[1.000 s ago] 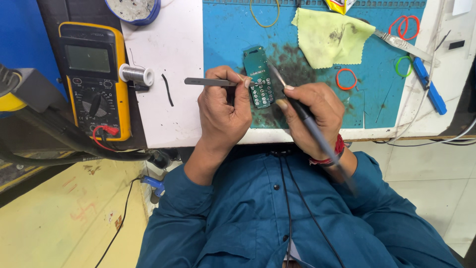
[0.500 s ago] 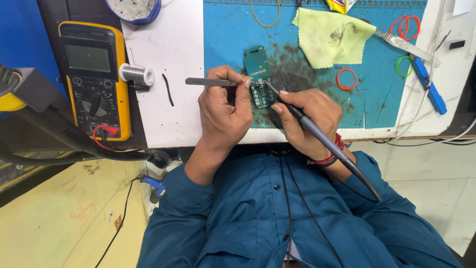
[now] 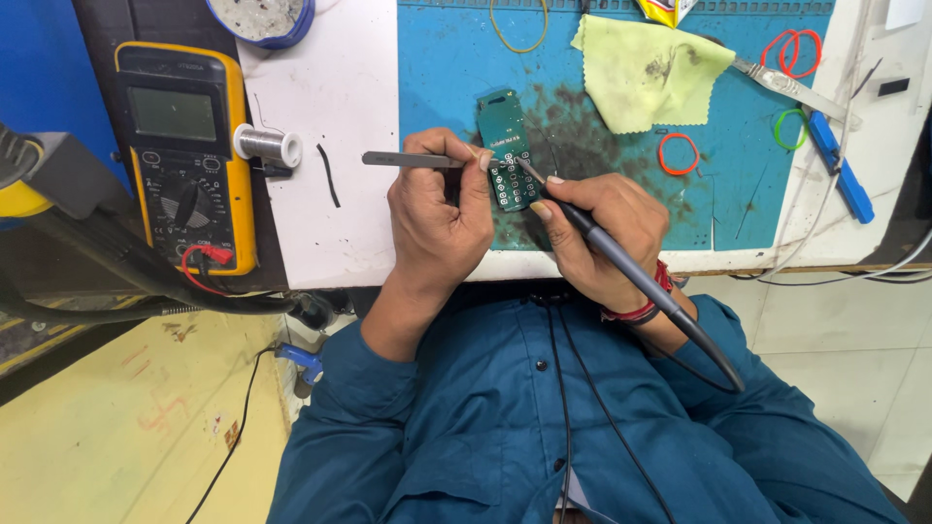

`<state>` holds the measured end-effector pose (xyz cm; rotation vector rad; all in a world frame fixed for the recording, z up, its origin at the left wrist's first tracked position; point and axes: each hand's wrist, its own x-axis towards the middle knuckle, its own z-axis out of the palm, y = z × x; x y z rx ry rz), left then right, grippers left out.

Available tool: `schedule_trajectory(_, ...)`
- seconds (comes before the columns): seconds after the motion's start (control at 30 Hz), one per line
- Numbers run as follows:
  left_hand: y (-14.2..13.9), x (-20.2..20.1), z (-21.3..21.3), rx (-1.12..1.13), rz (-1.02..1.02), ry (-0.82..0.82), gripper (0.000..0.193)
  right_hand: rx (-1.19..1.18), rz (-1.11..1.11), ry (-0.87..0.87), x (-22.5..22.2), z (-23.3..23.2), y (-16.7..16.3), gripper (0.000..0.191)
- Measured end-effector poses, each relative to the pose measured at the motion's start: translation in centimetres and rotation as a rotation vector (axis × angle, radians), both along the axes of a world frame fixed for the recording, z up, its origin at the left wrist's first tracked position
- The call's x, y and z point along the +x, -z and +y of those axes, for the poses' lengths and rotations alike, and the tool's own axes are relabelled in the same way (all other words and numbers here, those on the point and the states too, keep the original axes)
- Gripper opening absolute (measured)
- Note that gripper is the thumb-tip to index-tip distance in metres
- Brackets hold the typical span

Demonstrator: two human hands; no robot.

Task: The person holds a green mobile phone keypad circuit board on a work mat and solders its components using a soldering iron, feeding solder wire to the joints. They reposition and turn the board repeatedly while working on the keypad contacts, with a multimeter, tweezers, and a cleaning cloth on the bench.

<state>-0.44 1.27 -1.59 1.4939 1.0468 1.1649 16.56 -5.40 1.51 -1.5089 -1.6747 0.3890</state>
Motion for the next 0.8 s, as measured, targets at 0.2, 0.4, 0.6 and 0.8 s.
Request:
schedule_trajectory(0.2,-0.01,-0.02,0.08,0.011,-0.004,0.000,0.018,-0.002,0.013,0.017,-0.07,0.08,0.16,0.022)
schedule_trajectory(0.4,-0.01,0.00,0.09,0.025,0.017,-0.010,0.019,-0.008,0.023,0.028,-0.13,0.04,0.18,0.022)
schedule_trajectory(0.6,0.02,-0.01,0.08,0.002,0.006,-0.003,0.019,-0.012,0.024,0.026,-0.09,0.05,0.11,0.021)
schedule_trajectory(0.8,0.09,-0.04,0.06,0.012,0.011,-0.001,0.019,-0.011,0.021,0.024,-0.13,0.04,0.15,0.021)
